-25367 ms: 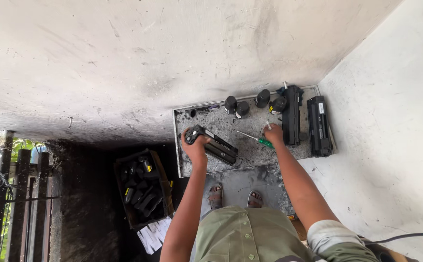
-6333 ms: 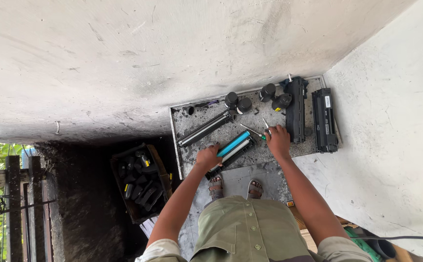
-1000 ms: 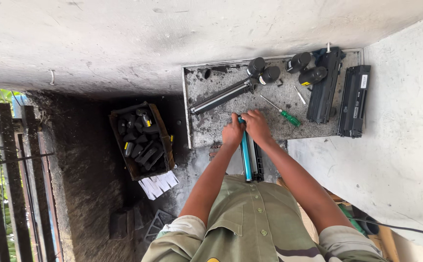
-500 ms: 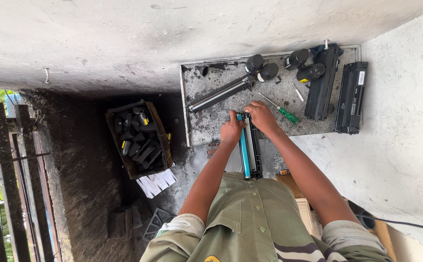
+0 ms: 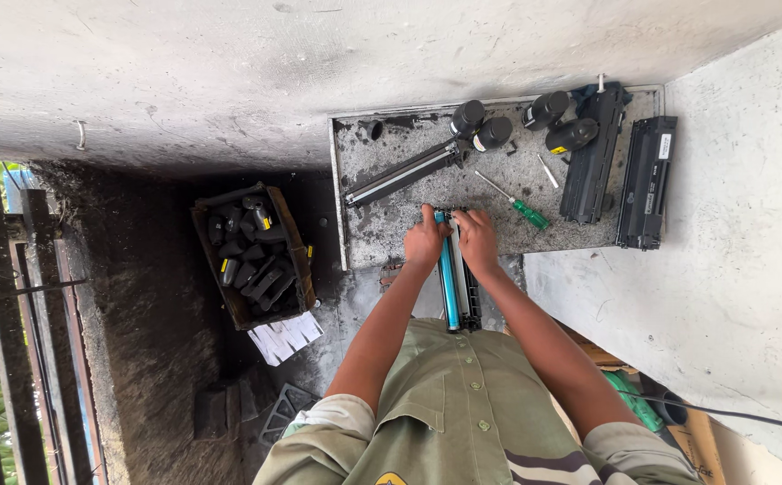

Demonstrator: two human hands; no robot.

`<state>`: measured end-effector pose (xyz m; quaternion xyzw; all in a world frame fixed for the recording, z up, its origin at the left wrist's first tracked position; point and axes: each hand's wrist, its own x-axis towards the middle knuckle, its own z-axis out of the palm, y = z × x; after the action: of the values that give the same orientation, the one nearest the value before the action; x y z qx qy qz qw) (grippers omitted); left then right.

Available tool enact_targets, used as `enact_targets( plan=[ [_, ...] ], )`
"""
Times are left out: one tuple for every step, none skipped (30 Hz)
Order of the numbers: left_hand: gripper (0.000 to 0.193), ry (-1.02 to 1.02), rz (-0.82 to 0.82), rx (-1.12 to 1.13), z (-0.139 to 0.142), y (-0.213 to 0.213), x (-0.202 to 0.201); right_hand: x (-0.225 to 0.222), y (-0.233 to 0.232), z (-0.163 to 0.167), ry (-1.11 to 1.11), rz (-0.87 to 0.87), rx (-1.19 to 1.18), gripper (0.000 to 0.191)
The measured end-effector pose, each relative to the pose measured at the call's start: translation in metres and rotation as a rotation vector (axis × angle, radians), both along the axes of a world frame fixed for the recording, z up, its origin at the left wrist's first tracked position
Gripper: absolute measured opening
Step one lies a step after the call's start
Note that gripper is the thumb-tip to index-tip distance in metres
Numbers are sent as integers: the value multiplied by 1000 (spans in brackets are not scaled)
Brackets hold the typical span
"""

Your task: The person stands at a workbench and unscrews a toner cartridge with a screwdriver, separates its halves, and pulls out the blue drum roller. They then use a green electric air blower to blow toner dust out of the cartridge parts over a bin, and continue handling the drum and cartridge components on the bench.

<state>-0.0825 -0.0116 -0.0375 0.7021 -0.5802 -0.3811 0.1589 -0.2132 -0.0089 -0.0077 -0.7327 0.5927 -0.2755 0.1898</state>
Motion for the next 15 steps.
enact_targets(
  plan=[
    [49, 3, 1, -21, -1, 0, 0, 1, 4, -2, 4, -4, 0, 34],
    [48, 7, 0, -41, -1, 0, 0, 3, 6, -2, 10, -10, 1, 33],
    [47, 11, 1, -52, -1, 0, 0, 3, 8, -2, 15, -14, 11, 32],
    [47, 14, 1, -33, 1, 1, 1, 4, 11, -1, 16, -5, -9, 33],
    [48, 21, -2, -29, 3, 0, 0, 2, 10, 1, 21, 1, -44, 34],
    [49, 28, -1, -43, 0, -1, 0, 1, 7, 2, 25, 11, -96, 34],
    [48, 32, -1, -61, 1, -1, 0, -2, 2, 5, 43, 29, -73, 32],
    [48, 34, 4, -63, 3, -2, 0, -5, -5, 8, 59, 52, -33, 30],
    [47, 32, 5, -54, 4, -1, 0, -7, -9, 11, 71, 73, 17, 28],
    [46, 29, 6, -48, 4, 0, 1, -10, -15, 14, 38, 63, 27, 27],
    [45, 29, 5, -50, 5, 0, 0, -13, -26, 17, 7, 52, 30, 26],
    [43, 30, 6, -50, 6, -1, 0, -15, -35, 19, -22, 43, 34, 24],
    [44, 34, 6, -57, 6, 0, 0, -15, -41, 21, -26, 77, 51, 25],
    [45, 38, 4, -62, 6, 0, 1, -14, -46, 23, -31, 110, 71, 25],
    [45, 44, 2, -67, 6, 0, 0, -13, -49, 26, -34, 142, 90, 25]
  ],
)
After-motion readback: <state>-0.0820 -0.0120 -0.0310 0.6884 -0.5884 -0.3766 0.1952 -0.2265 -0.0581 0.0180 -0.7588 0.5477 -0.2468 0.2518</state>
